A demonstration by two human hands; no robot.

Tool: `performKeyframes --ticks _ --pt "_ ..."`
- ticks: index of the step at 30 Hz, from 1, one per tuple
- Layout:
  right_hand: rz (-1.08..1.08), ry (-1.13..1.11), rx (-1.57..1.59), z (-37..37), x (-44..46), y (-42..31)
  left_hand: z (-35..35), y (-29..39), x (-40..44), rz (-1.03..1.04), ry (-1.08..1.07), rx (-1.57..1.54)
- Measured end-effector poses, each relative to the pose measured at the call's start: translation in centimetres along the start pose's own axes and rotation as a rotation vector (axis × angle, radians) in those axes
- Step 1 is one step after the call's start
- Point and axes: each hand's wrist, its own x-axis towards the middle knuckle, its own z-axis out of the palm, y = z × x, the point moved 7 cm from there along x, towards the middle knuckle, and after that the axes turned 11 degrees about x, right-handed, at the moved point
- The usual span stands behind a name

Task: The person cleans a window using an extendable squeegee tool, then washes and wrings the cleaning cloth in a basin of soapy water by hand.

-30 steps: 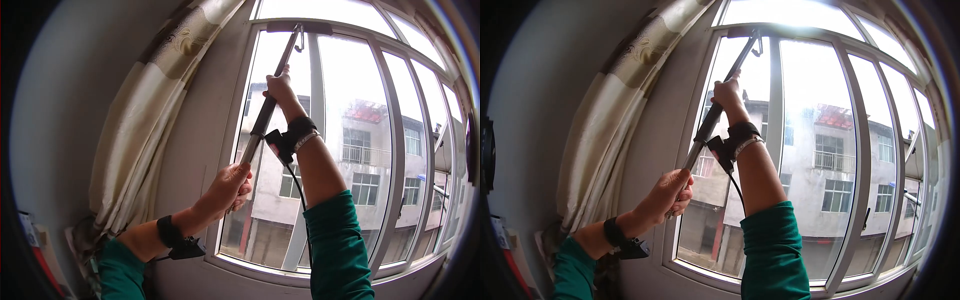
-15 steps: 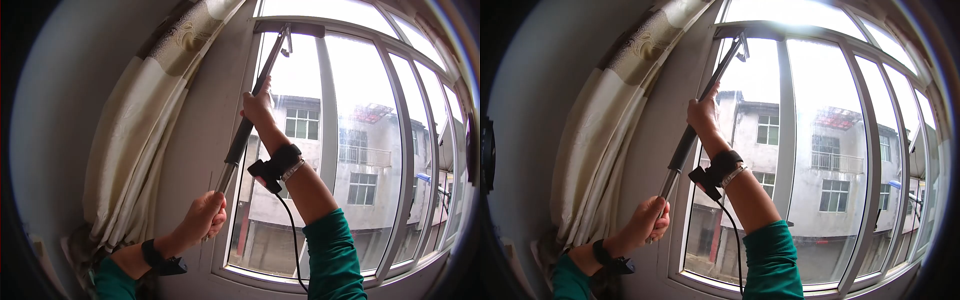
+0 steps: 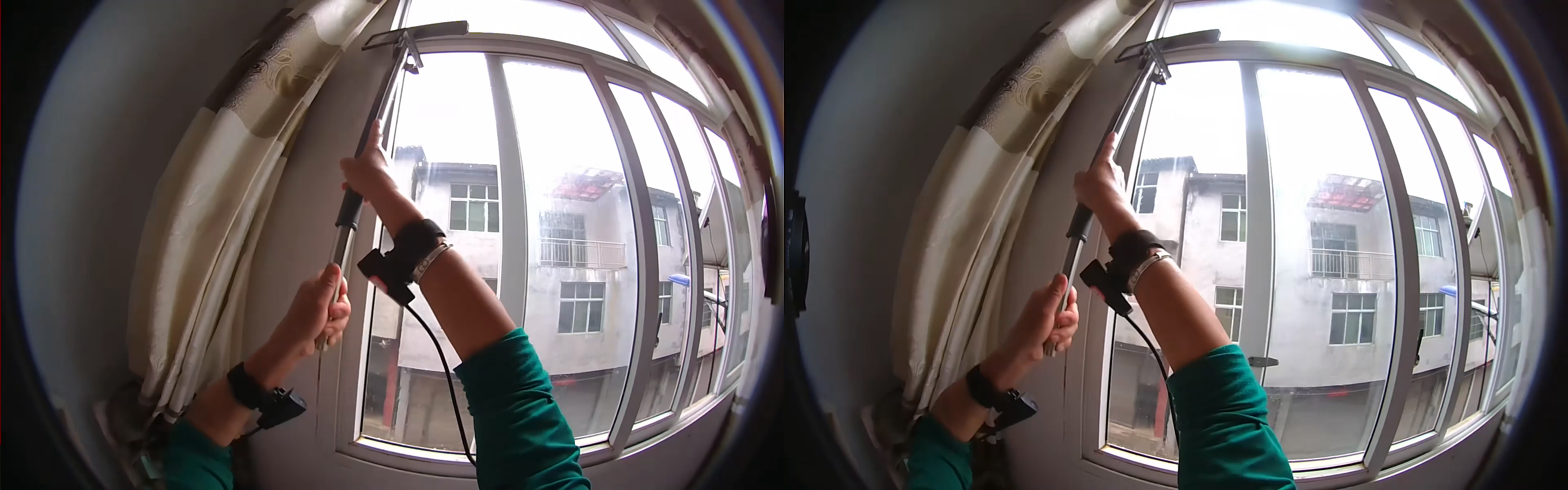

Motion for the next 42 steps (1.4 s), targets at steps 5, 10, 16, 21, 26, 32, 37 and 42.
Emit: performKeyframes --ticks 5,10,16,21,26,32,37,42 --pt "-0.001 0.065 -0.007 -4.3 -2.1 0.9 4.9 0.4 2.4 -0.065 0.008 0.066" --pt "-0.013 0.194 -0.159 -14.6 -3.7 -0.2 13.5 1.5 5.9 -0.092 -0.059 0.033" --pt "-0.074 0.178 -0.447 -30.6 6.8 8.4 27.8 4.7 9.9 -0.041 -0.185 0.018" --pt "0.007 0.426 -0.101 -46.0 -5.3 0.6 40.7 7.6 12.5 -0.088 -0.337 -0.004" --pt "-0.027 0.514 -0.063 -57.0 -9.5 -0.2 51.2 8.5 12.6 -0.075 -0.415 -0.128" --pt "-0.032 0.453 -0.101 -60.4 -16.4 1.1 59.4 5.1 7.7 -0.026 -0.494 -0.473" --pt "0.149 0.473 -0.243 -61.6 -23.9 3.1 65.2 -0.1 2.6 -0.059 -0.476 -0.577" --pt "0.268 0.539 -0.571 -64.2 -33.6 6.2 69.1 -5.6 -4.7 -0.013 -0.954 -0.147"
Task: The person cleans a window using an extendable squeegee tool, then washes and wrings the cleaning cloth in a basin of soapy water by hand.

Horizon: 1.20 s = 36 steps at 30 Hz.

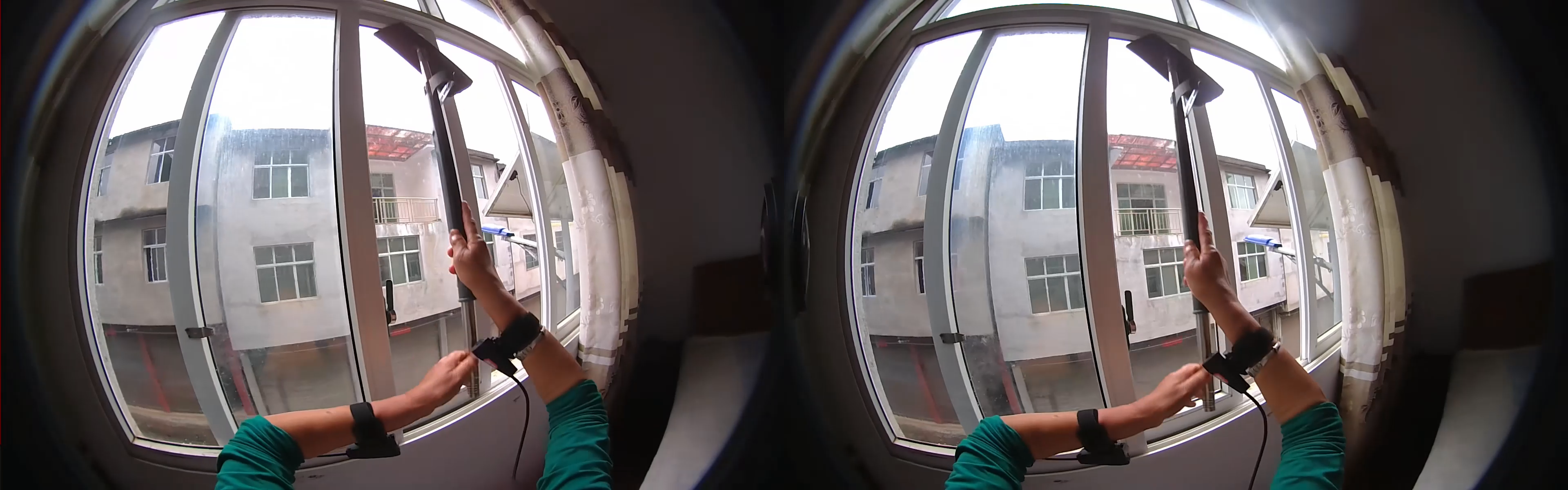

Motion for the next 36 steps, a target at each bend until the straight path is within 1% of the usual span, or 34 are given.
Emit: performKeyframes --ticks 1,2,4,5,7,8,10,12,14,15,16,18,19,21,24,26,29,31,32,34,35,36 --pt "0.016 0.017 -0.025 -1.6 -0.7 1.3 0.6 0.0 -1.4 0.188 -0.023 0.264" --pt "0.037 0.030 -0.047 -3.0 -1.4 2.6 0.8 -0.7 -3.3 0.154 -0.060 0.501" --pt "-0.029 0.047 -0.174 -5.5 -1.8 3.8 0.4 0.5 -6.8 0.353 -0.114 0.632" --pt "0.011 0.043 -0.149 -6.1 -1.6 3.9 -0.3 0.0 -7.4 0.351 -0.116 0.619" --pt "-0.022 0.045 -0.167 -7.0 0.3 3.0 -1.4 1.3 -8.8 0.683 0.028 1.002" --pt "-0.045 0.043 -0.150 -7.5 1.6 2.7 -2.0 1.0 -8.4 0.686 0.025 1.004" --pt "-0.029 0.076 -0.199 -8.1 3.7 2.5 -3.4 1.2 -7.6 0.750 0.092 1.198" --pt "-0.016 0.100 -0.250 -9.6 6.0 4.0 -5.2 1.2 -6.0 0.707 0.155 1.286" --pt "-0.162 0.168 -0.352 -11.8 9.1 6.0 -6.6 1.2 -4.2 0.666 0.221 1.383" --pt "-0.128 0.138 -0.248 -12.6 10.0 6.4 -7.0 0.9 -3.5 0.654 0.230 1.423" --pt "-0.101 0.152 -0.240 -13.7 11.0 6.6 -7.3 0.7 -2.7 0.644 0.244 1.465" --pt "-0.145 0.147 -0.280 -16.1 14.0 7.6 -6.9 0.7 -1.9 0.687 0.254 1.594" --pt "-0.168 0.150 -0.270 -17.4 16.1 7.7 -6.7 1.0 -1.7 0.675 0.271 1.626" --pt "-0.114 0.127 -0.228 -19.5 19.0 9.4 -6.6 1.2 -1.3 0.636 0.290 1.657" --pt "-0.122 0.167 -0.178 -22.9 23.5 10.6 -6.3 1.4 -1.2 0.592 0.331 1.694" --pt "-0.105 0.189 -0.203 -25.5 26.1 11.9 -6.1 1.3 -0.8 0.532 0.354 1.775" --pt "-0.106 0.166 -0.206 -28.1 27.4 13.6 -5.7 1.6 -0.6 0.537 0.395 1.818" --pt "-0.148 0.146 -0.217 -28.9 27.9 14.6 -5.7 1.6 -0.4 0.529 0.404 1.840" --pt "-0.149 0.141 -0.210 -28.6 27.3 14.4 -5.7 1.6 -0.3 0.521 0.405 1.845" --pt "-0.059 0.124 -0.134 -27.4 25.3 13.9 -5.7 1.4 -0.1 0.480 0.405 1.856" --pt "-0.113 0.105 -0.050 -26.5 25.2 13.3 -5.6 1.3 0.1 0.475 0.400 1.855" --pt "-0.113 0.099 -0.044 -25.6 24.8 13.1 -5.5 1.4 0.2 0.496 0.397 1.861"
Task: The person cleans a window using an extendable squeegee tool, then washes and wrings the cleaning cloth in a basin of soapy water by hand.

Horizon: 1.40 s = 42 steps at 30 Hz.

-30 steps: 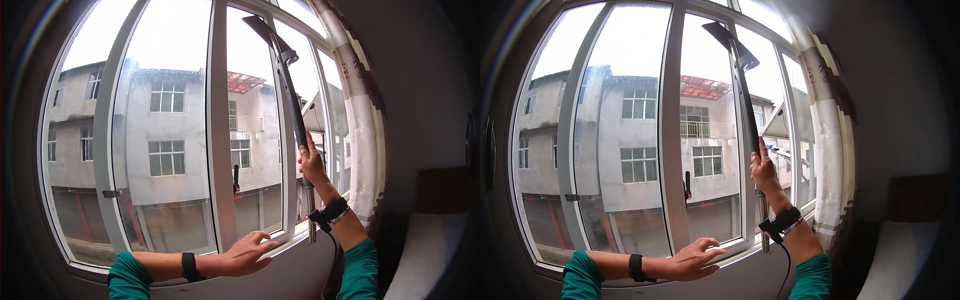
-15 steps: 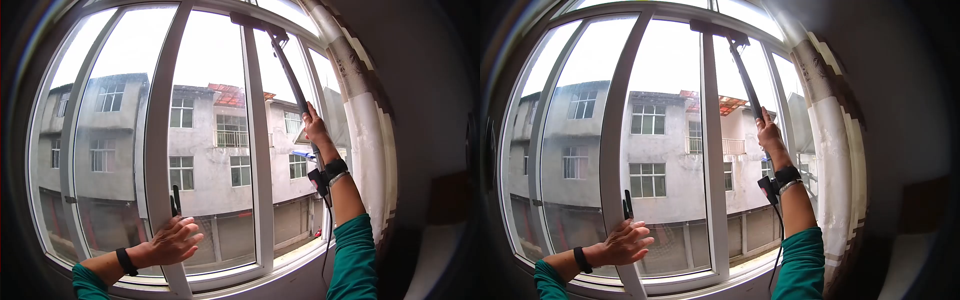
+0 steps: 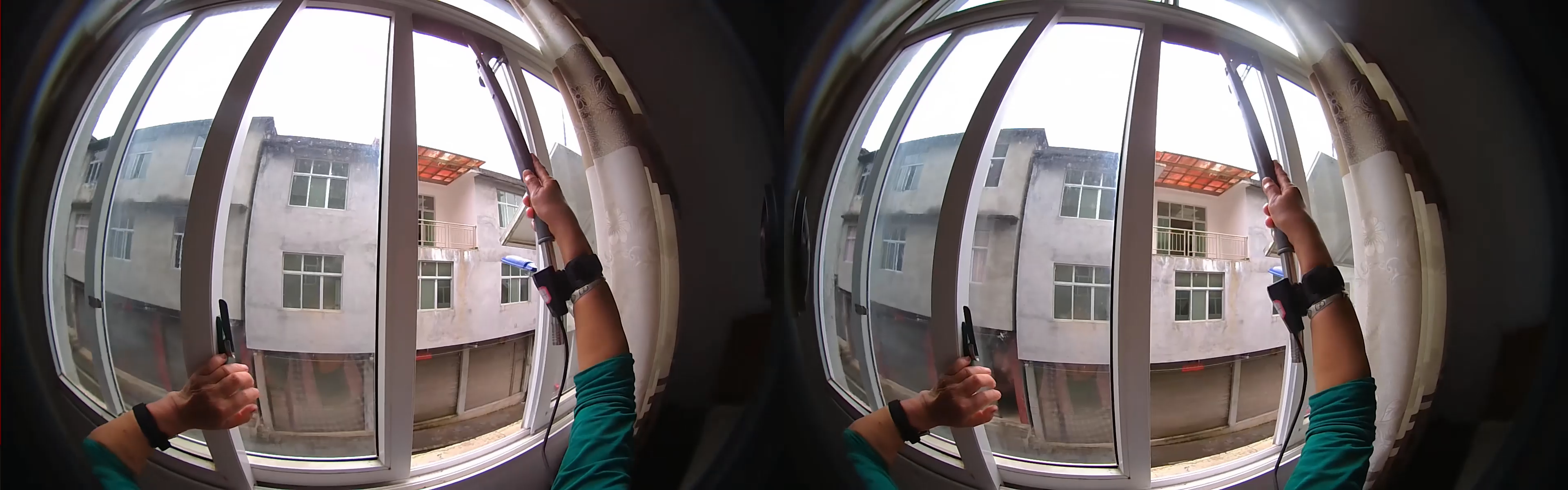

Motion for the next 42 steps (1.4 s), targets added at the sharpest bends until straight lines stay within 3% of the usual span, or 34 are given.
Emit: performKeyframes --ticks 2,3,7,11,16,17,21,22,30,33,42 --pt "0.094 -0.093 0.063 2.0 -1.2 -0.8 -0.2 0.0 -0.3 0.004 0.010 0.020" --pt "-0.001 -0.113 0.143 3.2 -0.9 -0.7 -0.1 -0.1 -0.4 0.009 0.009 0.015" --pt "0.011 -0.161 0.234 6.9 -4.1 1.5 -0.2 -0.1 -0.6 -0.002 0.033 -0.004" --pt "0.387 -0.315 0.236 4.6 -13.7 7.8 -0.5 -0.3 -0.8 0.009 0.052 -0.014" --pt "0.499 -0.667 -0.316 3.7 -29.7 11.5 0.1 -0.4 -0.9 -0.004 0.025 -0.057" --pt "0.324 -0.729 -0.454 4.3 -32.5 13.0 0.2 -0.6 -1.0 -0.013 0.018 -0.024" --pt "0.676 -0.892 -0.365 5.1 -41.7 17.2 1.1 -0.6 -0.9 -0.053 -0.035 0.003" --pt "0.560 -0.883 -0.419 5.2 -42.1 17.1 1.2 -0.5 -0.7 -0.061 -0.049 0.004" --pt "0.411 -0.641 -0.336 2.3 -39.1 11.0 1.7 -0.2 -0.7 -0.074 -0.053 0.004" --pt "0.231 -0.512 -0.464 -0.3 -38.4 8.8 1.5 -0.2 -0.6 -0.081 -0.049 0.026" --pt "0.125 -0.212 -0.726 -8.5 -39.1 0.9 0.7 0.1 -0.2 -0.053 -0.013 0.022"
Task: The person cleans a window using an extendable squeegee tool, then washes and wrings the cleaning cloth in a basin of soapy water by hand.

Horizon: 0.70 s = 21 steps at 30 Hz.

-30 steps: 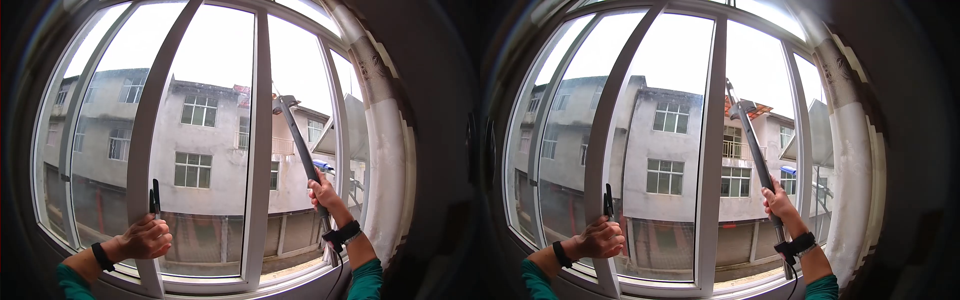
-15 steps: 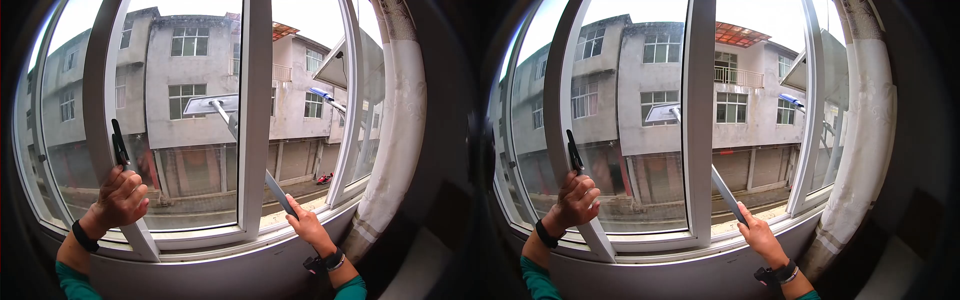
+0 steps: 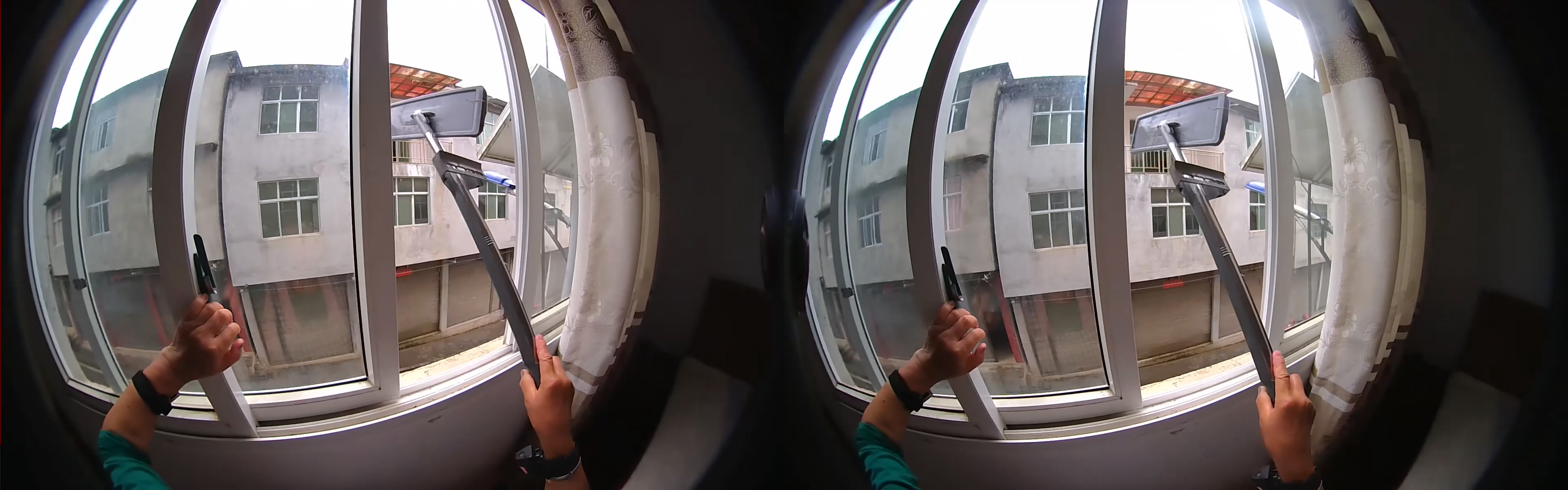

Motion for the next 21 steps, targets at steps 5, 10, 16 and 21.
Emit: performKeyframes --ticks 5,10,16,21 --pt "0.135 0.239 -0.029 -6.0 -2.7 0.3 -0.1 0.0 -0.2 0.018 0.008 0.010" --pt "0.052 0.352 -0.015 -6.2 -4.9 2.1 -0.2 -0.3 -0.7 0.033 0.022 -0.026" --pt "-0.052 0.265 0.582 -3.5 -2.5 0.3 -1.8 0.2 -0.6 -0.039 0.111 -0.191" --pt "0.064 0.120 1.017 1.4 -1.2 -5.2 -3.2 8.8 -0.7 -0.158 -0.039 -0.794"
